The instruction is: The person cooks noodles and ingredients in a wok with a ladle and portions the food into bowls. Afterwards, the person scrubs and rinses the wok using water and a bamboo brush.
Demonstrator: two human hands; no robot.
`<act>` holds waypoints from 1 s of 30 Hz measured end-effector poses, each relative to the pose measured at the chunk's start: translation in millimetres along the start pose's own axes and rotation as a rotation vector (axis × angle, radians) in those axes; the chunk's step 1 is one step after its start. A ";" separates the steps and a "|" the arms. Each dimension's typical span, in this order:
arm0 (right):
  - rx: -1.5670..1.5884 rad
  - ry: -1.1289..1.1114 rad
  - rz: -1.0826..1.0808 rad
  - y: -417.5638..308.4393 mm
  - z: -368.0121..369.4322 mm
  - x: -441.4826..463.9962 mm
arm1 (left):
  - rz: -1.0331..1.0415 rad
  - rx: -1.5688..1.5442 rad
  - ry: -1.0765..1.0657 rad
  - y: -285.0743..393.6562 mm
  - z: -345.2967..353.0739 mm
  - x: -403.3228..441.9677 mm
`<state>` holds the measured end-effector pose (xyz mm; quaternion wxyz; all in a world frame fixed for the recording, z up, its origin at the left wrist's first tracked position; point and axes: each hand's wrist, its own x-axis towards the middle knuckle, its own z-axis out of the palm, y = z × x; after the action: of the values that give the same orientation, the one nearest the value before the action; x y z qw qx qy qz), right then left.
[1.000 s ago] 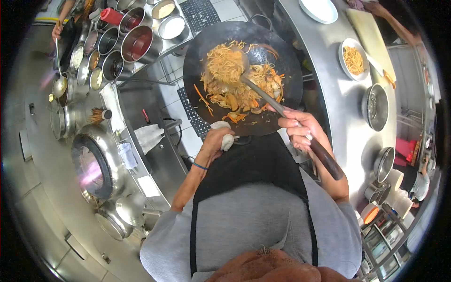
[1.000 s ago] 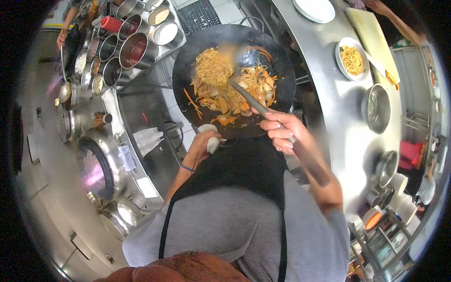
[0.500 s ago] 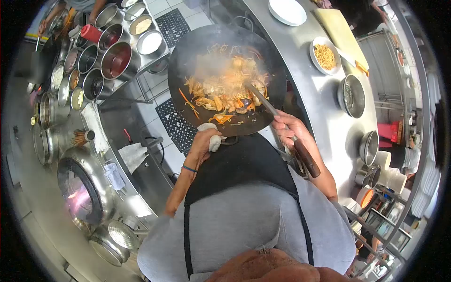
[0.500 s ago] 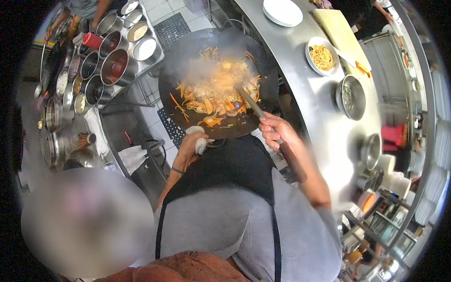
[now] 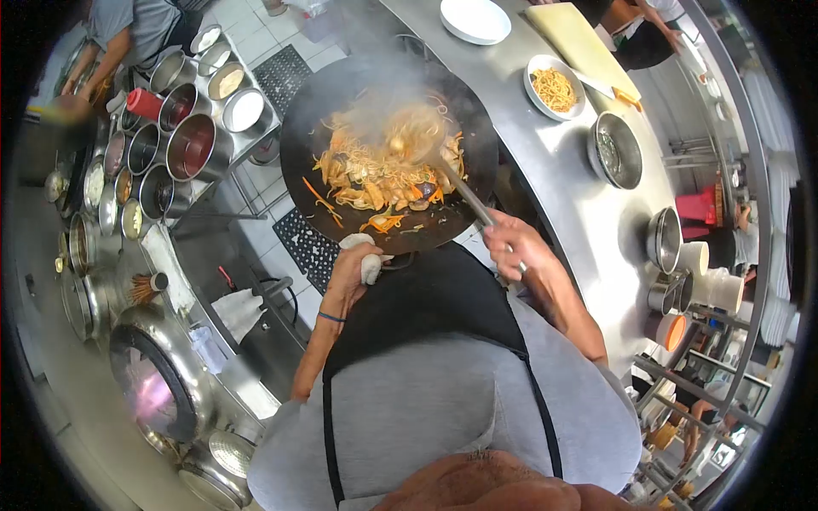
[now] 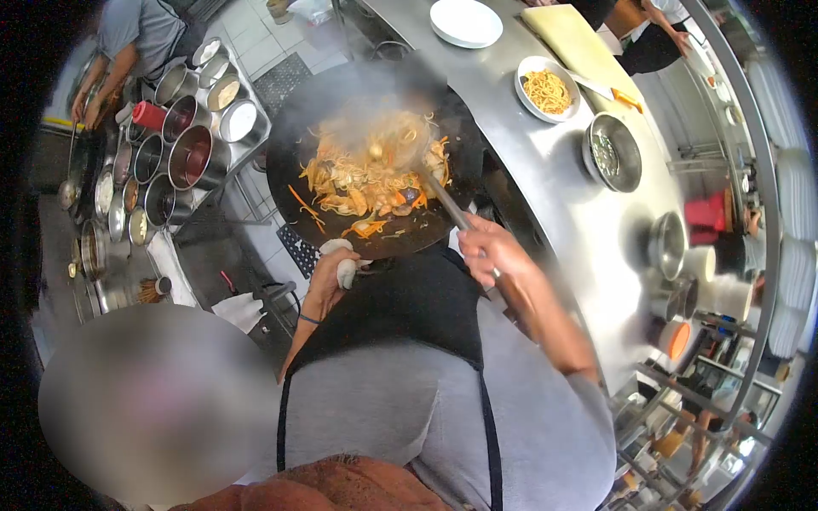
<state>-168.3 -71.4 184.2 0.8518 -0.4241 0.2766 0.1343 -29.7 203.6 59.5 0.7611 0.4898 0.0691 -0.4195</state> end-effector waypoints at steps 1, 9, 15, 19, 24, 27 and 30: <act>0.203 -0.065 0.065 3.9 -13.6 7.1 | -0.017 0.005 0.007 0.1 -1.4 -2.1; -0.038 -0.041 -0.105 11.5 7.8 -47.4 | -0.029 0.044 0.022 9.1 -8.0 -4.2; -0.050 0.041 -0.027 18.0 14.9 -5.7 | -0.047 0.064 -0.024 18.1 -18.3 -0.9; 0.311 -0.079 0.027 21.0 15.4 -4.3 | -0.052 0.007 -0.024 22.1 -26.2 2.3; 0.270 -0.063 -0.093 -7.2 58.9 -41.8 | -0.069 0.026 -0.054 24.1 -49.6 19.0; 0.444 -0.145 -0.154 -30.9 84.3 -64.9 | -0.064 0.021 -0.108 29.2 -56.2 28.1; 0.652 -0.149 -0.237 -56.3 112.8 -87.0 | -0.048 0.031 -0.150 38.7 -54.0 37.6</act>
<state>-172.5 -15.0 326.5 0.9699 -0.1480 0.1909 -0.0305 38.1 232.1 39.1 0.7462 0.4669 0.0172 -0.4742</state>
